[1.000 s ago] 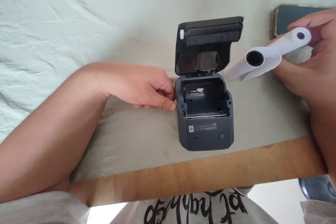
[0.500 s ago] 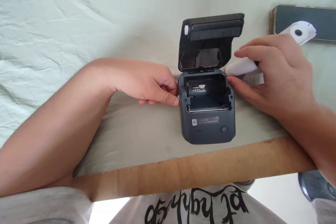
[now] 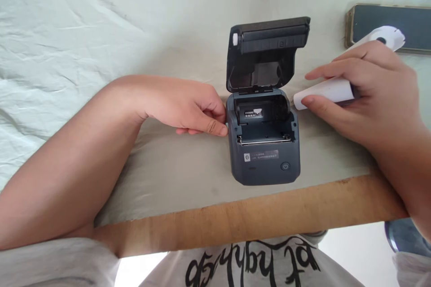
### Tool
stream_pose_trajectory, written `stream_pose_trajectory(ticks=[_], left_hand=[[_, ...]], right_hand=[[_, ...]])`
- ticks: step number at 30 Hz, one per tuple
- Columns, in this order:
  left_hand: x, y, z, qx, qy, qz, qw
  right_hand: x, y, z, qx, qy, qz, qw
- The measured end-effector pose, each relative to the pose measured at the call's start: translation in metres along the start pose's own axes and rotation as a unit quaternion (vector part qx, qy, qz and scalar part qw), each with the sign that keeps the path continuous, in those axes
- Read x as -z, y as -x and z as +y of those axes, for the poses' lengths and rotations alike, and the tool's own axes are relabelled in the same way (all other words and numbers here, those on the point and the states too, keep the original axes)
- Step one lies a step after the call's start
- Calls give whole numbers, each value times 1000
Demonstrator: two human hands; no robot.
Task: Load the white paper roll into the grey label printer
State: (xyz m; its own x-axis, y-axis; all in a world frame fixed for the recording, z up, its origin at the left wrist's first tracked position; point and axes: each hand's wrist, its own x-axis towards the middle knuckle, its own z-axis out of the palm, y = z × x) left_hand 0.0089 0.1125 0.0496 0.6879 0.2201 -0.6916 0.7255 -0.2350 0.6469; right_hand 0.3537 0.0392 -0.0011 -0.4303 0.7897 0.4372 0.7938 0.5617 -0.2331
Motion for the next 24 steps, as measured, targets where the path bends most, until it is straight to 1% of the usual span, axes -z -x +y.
stream_pose_trajectory(ticks=[2, 4, 6, 7, 9, 12, 14, 16, 17, 19, 22, 24], left_hand=[[0, 0, 1, -1, 2, -2, 1000], [0, 0, 1, -1, 6, -3, 1000], [1, 0, 1, 2, 11, -4, 1000], [1, 1, 2, 4, 12, -3, 1000], [1, 1, 2, 5, 15, -4, 1000], [1, 1, 2, 2, 19, -6, 1000], [0, 0, 1, 3, 23, -5, 1000], [0, 0, 1, 7, 27, -5, 1000], [0, 0, 1, 9, 28, -4, 1000], [1, 0, 1, 13, 31, -4, 999], [1, 1, 1, 17, 30, -3, 999], [1, 1, 1, 18, 27, 0, 999]], right_hand=[[1, 2, 1, -13, 20, -7, 1000], [2, 4, 1, -49, 49, -35, 997], [4, 5, -2, -76, 56, -46, 994], [4, 6, -4, -81, 46, -45, 995], [3, 5, -9, -79, 2, -22, 997], [-1, 0, -13, -80, -114, 35, 990], [-4, -5, -11, -54, -199, 81, 975], [-6, -8, -5, -7, -239, 107, 965], [-6, -8, -2, 4, -239, 102, 966], [-6, -6, 2, 6, -209, 85, 974], [-8, -1, 5, 34, -156, 103, 982], [-13, 0, 6, 55, -176, 111, 976]])
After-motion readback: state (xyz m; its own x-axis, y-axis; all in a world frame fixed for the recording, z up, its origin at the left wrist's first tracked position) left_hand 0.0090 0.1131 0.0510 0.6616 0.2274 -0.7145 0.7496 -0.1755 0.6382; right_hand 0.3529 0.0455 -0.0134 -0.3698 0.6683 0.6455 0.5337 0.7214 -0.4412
